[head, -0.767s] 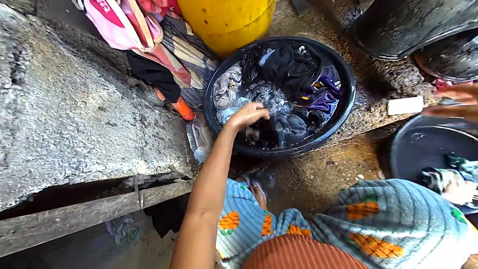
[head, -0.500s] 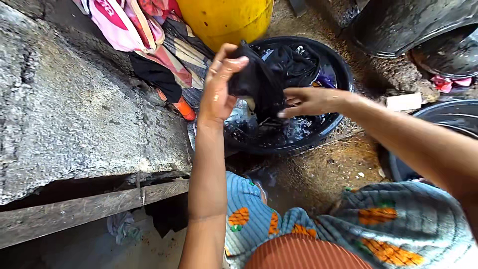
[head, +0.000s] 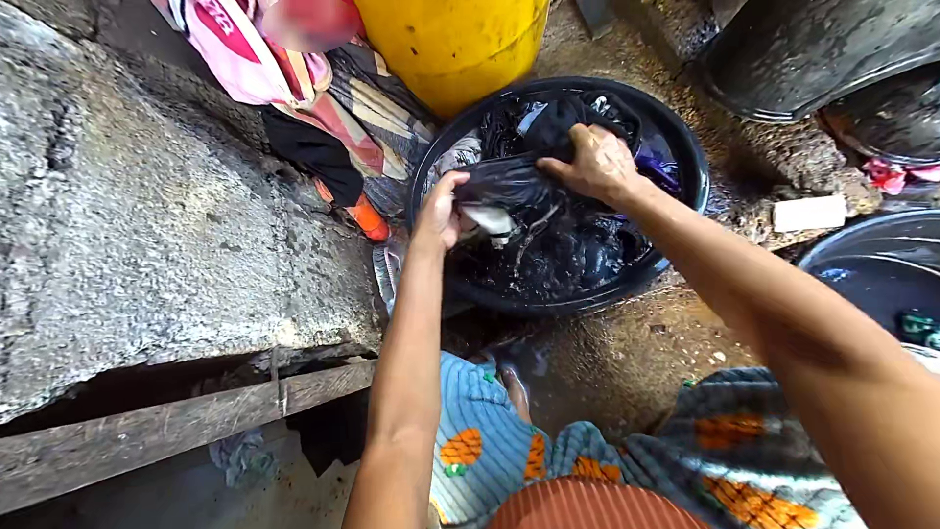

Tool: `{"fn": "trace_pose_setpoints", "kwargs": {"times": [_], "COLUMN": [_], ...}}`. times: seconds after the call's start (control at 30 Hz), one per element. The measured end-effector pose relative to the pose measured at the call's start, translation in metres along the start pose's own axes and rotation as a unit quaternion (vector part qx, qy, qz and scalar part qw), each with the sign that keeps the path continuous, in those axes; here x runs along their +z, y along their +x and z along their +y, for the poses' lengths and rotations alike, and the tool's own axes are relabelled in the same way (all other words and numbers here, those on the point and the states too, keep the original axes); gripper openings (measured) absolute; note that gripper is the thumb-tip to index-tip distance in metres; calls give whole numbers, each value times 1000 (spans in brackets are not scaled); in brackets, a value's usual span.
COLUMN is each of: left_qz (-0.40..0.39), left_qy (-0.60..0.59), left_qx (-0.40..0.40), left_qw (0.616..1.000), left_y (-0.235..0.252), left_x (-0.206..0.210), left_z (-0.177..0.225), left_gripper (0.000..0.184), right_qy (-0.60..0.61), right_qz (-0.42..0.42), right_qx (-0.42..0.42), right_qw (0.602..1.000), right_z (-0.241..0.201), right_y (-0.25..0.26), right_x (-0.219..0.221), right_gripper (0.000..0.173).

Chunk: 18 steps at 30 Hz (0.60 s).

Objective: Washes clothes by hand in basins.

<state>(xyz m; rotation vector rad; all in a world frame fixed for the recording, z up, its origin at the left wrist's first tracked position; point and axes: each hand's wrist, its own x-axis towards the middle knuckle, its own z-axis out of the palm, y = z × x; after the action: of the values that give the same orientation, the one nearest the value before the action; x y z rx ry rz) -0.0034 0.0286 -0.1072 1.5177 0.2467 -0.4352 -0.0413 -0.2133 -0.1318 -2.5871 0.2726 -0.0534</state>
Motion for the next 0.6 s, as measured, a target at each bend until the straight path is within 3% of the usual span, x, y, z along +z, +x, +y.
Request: {"fn": "trace_pose_setpoints", "kwargs": {"times": [0.07,0.1,0.17,0.27,0.33,0.4,0.47,0.6], "left_qz": [-5,-24,-115,-225,-231,-234,-241,-191], "left_qy": [145,216,357,550,629,665,664,618], "left_qx": [27,36,58,50,20,12,-1,-16], "left_qw": [989,975,925,802,742,709,708,762], "left_y": [14,20,33,56,60,61,60,49], "left_x": [-17,-18,-11,4,14,17,15,-1], "left_z": [-8,-18,-39,-74,-82,-86,-83,-59], "left_gripper": [58,61,54,67,54,43,48,73], "right_qy": [-25,-22,7,-8,-32,-49,-38,134], "right_qz": [44,19,-110,-286,-337,-406,-443,-358], "right_qx": [-49,-55,-58,-27,-14,-59,-102,-2], "right_qw": [998,998,992,958,941,911,890,924], "right_z": [4,-6,-30,-40,-29,-21,-24,-22], "right_y": [2,-3,-8,-11,-3,12,20,17], "right_x": [-4,-3,13,89,129,134,112,58], "right_gripper": [56,51,51,73,75,53,38,23]}}
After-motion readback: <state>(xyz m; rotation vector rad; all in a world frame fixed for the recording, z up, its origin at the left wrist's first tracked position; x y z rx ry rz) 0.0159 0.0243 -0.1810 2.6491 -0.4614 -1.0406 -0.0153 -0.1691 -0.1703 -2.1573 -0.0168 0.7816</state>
